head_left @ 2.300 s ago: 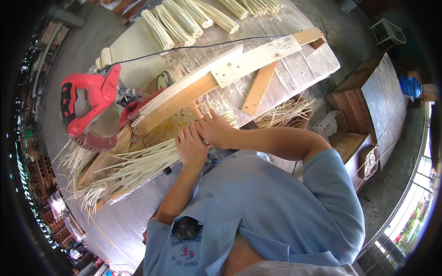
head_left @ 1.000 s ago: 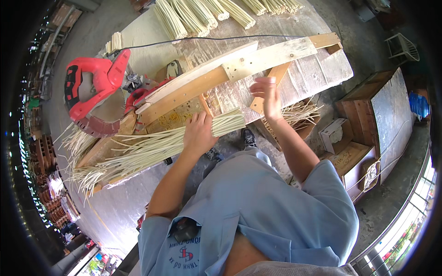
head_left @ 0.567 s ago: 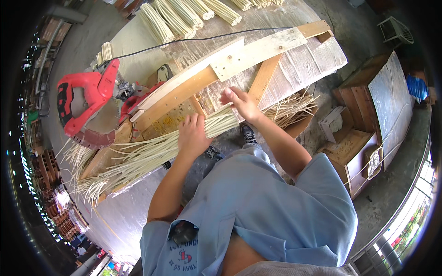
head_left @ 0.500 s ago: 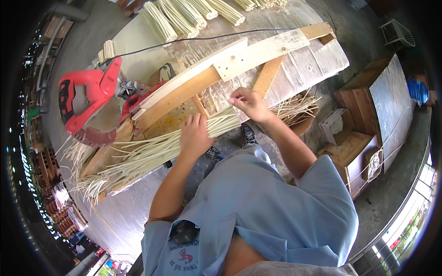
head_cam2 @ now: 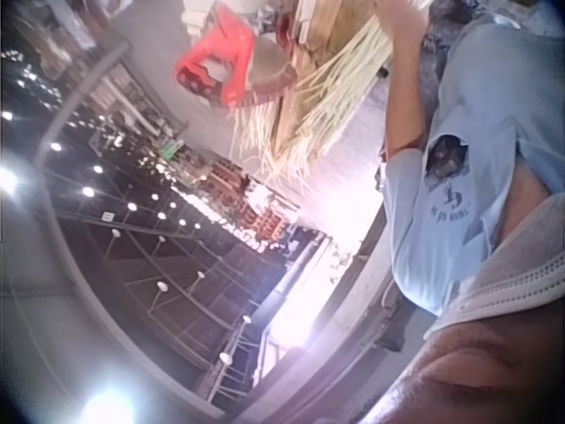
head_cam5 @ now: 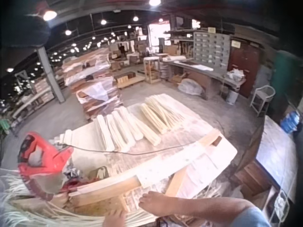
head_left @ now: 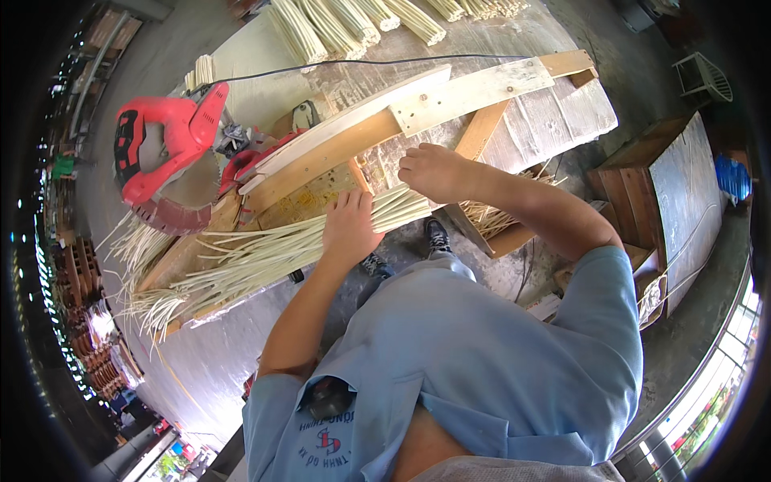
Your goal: The person gathers thin wooden sticks on a workbench, aligns them into bundles, and secures each bundle with a rubber band. The person repeatedly picks up sticks, aligns them, and ties them together, placing finished bundles on the table.
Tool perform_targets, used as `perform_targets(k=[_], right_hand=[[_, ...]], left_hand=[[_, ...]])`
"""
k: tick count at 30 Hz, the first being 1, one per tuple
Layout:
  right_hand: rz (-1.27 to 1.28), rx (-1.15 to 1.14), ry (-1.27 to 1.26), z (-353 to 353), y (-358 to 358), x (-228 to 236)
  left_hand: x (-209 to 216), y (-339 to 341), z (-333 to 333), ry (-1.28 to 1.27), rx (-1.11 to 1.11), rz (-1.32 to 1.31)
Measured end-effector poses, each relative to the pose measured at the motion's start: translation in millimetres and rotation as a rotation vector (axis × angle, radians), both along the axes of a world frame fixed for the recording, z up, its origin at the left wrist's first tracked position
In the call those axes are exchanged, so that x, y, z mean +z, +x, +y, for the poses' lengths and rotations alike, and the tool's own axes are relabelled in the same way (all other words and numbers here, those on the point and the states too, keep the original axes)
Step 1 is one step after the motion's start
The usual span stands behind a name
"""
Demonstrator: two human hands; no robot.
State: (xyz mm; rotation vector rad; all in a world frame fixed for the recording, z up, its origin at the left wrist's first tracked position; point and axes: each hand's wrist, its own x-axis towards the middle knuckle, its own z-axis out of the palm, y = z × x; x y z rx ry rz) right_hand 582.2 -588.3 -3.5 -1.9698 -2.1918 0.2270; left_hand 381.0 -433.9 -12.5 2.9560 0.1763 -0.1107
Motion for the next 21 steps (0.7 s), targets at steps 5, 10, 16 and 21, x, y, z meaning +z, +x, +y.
perform_targets(k=[5, 10, 16, 21], right_hand=[[0.177, -0.010, -0.105, 11, 13, -3], [0.521, -0.128, -0.231, 15, 26, -13], [0.980, -0.248, -0.485, 23, 43, -30], [1.026, -0.339, -0.552, 28, 37, -30]], left_hand=[[-2, -2, -1, -0.006, 0.018, 0.003], [-3, -2, 0, -0.004, 0.016, 0.006], [-2, -2, -1, 0.051, -0.016, 0.001], [-1, -3, 1, 0.066, -0.033, -0.027]])
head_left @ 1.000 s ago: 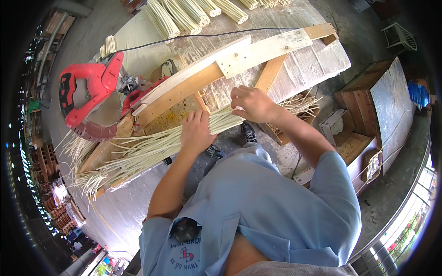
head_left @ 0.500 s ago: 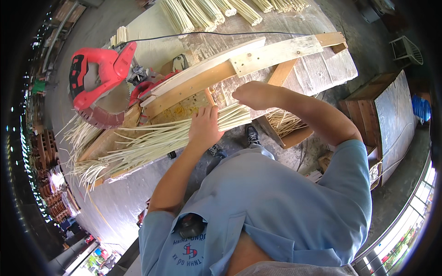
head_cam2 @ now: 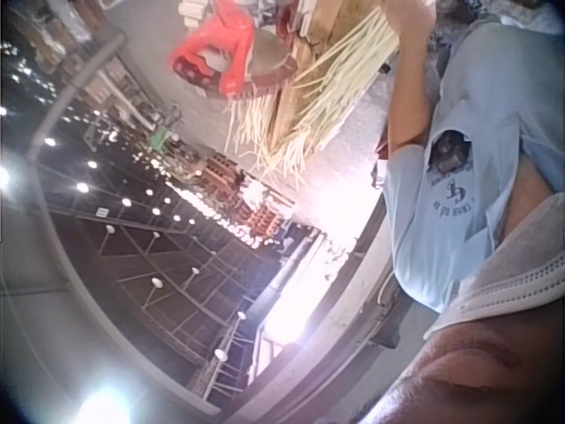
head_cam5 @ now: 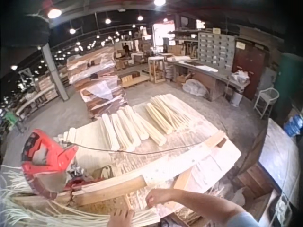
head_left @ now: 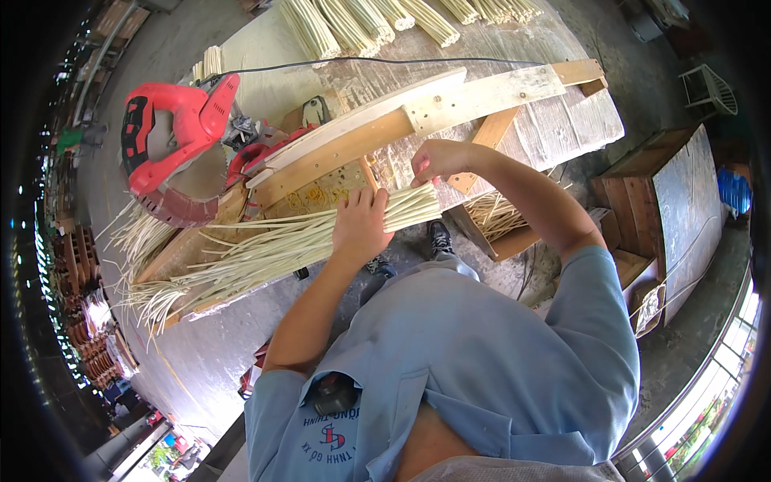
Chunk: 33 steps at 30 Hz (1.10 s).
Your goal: The person gathers thin wooden sticks on a workbench, aligns them into bundles, and secures each bundle with a rubber band. The person repeatedly picks up sticks, aligns them, and ties them together, placing finished bundles on the table.
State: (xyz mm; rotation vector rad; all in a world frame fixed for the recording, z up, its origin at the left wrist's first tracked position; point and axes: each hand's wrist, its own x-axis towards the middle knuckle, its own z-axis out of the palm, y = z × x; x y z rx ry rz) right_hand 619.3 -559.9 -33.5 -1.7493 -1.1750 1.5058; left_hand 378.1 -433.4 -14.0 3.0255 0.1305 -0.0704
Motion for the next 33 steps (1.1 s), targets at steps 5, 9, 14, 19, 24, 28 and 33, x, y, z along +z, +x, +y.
perform_targets(k=[5, 9, 14, 19, 24, 28, 33], right_hand=[[-0.153, -0.038, -0.032, 1, -8, 6], [-0.172, 0.038, -0.080, 6, -4, 7], [-0.652, -0.041, 0.285, 42, -36, 23], [-0.642, 0.010, 0.267, 113, -91, 30], [-0.799, 0.084, 0.288, 146, -109, 15], [-0.784, 0.101, 0.295, 151, -115, 2], [-0.697, 0.076, 0.382, 151, -110, -3]], left_hand=[[-1, -2, 0, -0.030, 0.019, -0.021], [1, -3, -1, -0.066, 0.039, -0.037], [4, -5, 0, -0.082, 0.051, 0.057], [-4, -10, 0, -0.049, 0.068, -0.051], [-2, -12, -1, -0.074, 0.075, -0.082], [-1, -15, -2, -0.060, 0.073, -0.094], [3, -16, -2, -0.116, 0.072, -0.044]])
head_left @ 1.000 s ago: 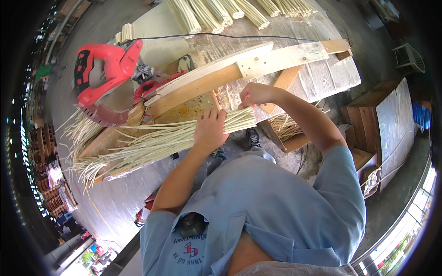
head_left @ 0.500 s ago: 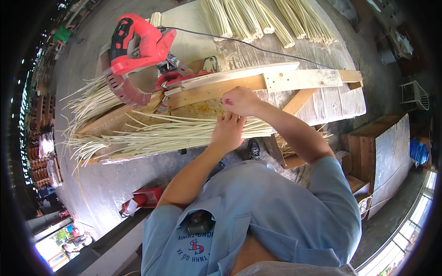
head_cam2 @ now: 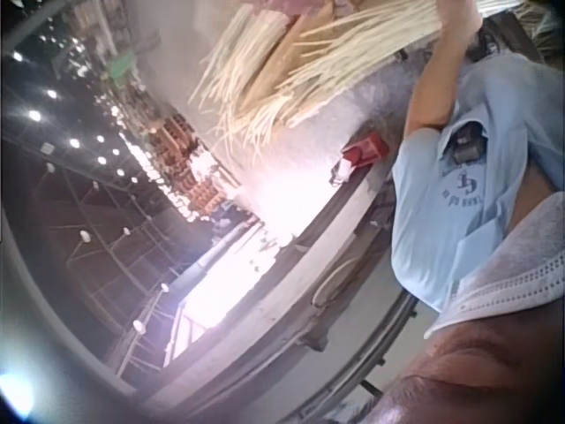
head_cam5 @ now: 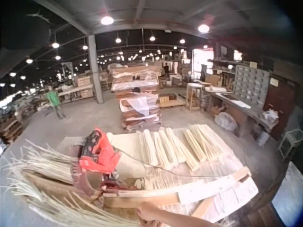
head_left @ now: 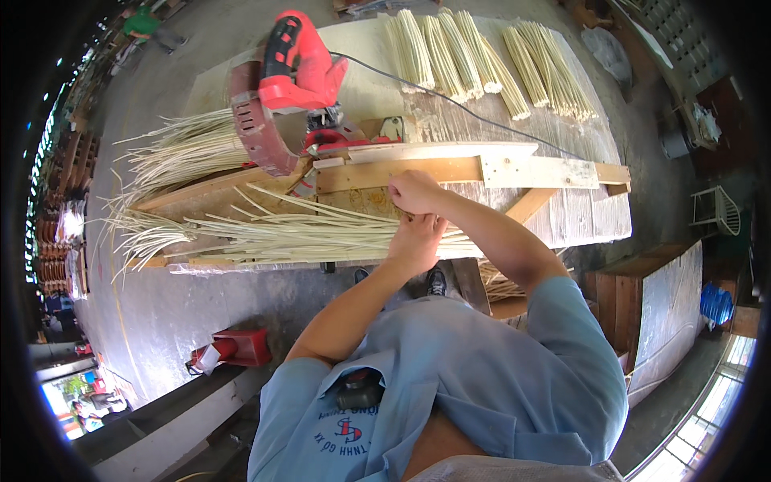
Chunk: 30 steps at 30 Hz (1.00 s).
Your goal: The person gathers thin wooden sticks on a workbench, aligns them into bundles, and secures each bundle with a rubber band. The person repeatedly picks up sticks, aligns them, and ties them together, placing finished bundles on the table.
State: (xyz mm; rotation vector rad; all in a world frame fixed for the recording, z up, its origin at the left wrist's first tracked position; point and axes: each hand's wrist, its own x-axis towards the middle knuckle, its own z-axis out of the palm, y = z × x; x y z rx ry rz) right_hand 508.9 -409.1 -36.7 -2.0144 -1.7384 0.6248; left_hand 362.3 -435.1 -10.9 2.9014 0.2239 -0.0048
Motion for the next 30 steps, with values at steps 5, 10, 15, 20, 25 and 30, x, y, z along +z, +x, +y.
perform_targets(k=[5, 10, 15, 20, 25, 30], right_hand=[[0.642, -0.253, -0.031, -23, 17, 17], [1.080, -0.357, -0.015, -66, 41, 52], [1.027, -0.429, -0.009, -87, 45, 46], [1.041, -0.391, -0.021, -91, 47, 43], [0.977, -0.461, -0.094, -92, 41, 40], [0.359, -0.273, 0.055, -42, 8, 21]], left_hand=[[-6, 2, 0, 0.060, 0.003, 0.076], [2, 1, -1, 0.026, -0.011, 0.076], [3, 5, 1, 0.023, -0.013, 0.074], [-5, 3, 0, 0.062, 0.007, 0.054], [-4, 4, 0, 0.043, -0.021, 0.051], [-8, 3, 0, 0.097, 0.001, -0.021]])
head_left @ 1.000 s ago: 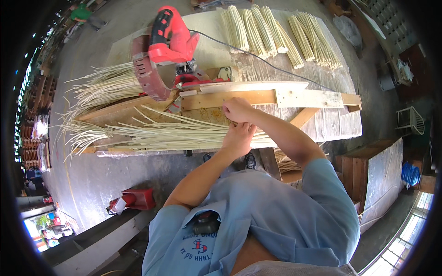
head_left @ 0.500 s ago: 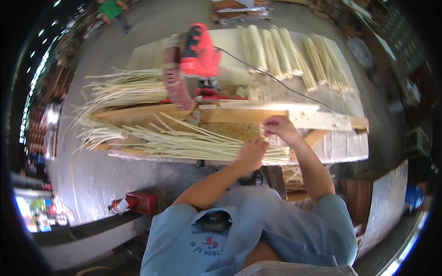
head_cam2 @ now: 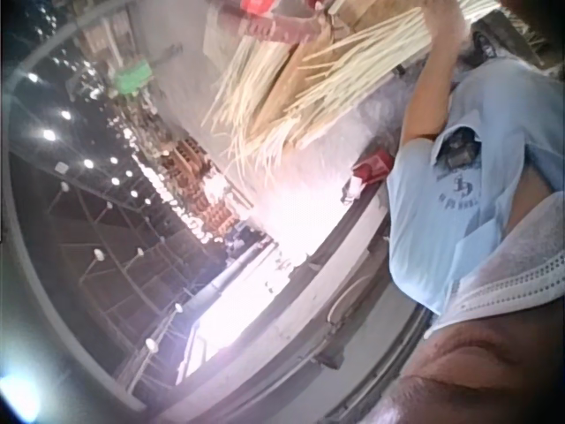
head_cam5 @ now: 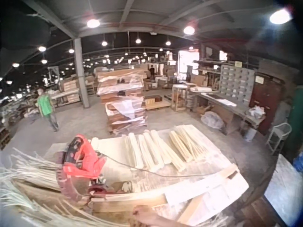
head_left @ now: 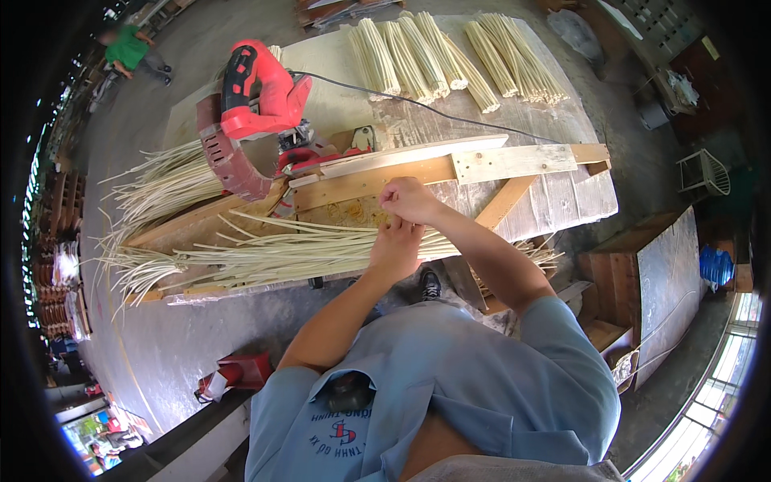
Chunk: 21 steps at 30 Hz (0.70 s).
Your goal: The person gathers thin wooden sticks on a workbench, aligns them into bundles, and secures each bundle with a rubber band. The person repeatedly picks up sticks, aligns them, and ties them together, placing finished bundles on the table.
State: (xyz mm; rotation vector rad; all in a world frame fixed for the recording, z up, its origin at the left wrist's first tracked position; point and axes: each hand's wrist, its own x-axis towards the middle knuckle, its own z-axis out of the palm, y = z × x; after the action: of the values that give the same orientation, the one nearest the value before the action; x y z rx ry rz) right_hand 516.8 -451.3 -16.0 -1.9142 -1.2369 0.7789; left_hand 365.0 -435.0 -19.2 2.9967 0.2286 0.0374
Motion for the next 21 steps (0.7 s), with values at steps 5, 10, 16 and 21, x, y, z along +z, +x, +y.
perform_targets(k=[5, 10, 16, 21], right_hand=[[-0.265, 0.067, -0.087, 29, -7, -13], [-0.344, 0.220, -0.087, 55, -26, 4], [-0.494, 0.256, -0.293, 93, -69, -8], [-0.380, 0.267, -0.271, 96, -70, -23]], left_hand=[[2, 0, -1, -0.050, 0.012, 0.018], [-4, -2, 0, -0.074, 0.020, -0.001], [-32, -3, 0, -0.214, 0.027, -0.133], [-37, -3, 1, -0.173, 0.001, -0.171]])
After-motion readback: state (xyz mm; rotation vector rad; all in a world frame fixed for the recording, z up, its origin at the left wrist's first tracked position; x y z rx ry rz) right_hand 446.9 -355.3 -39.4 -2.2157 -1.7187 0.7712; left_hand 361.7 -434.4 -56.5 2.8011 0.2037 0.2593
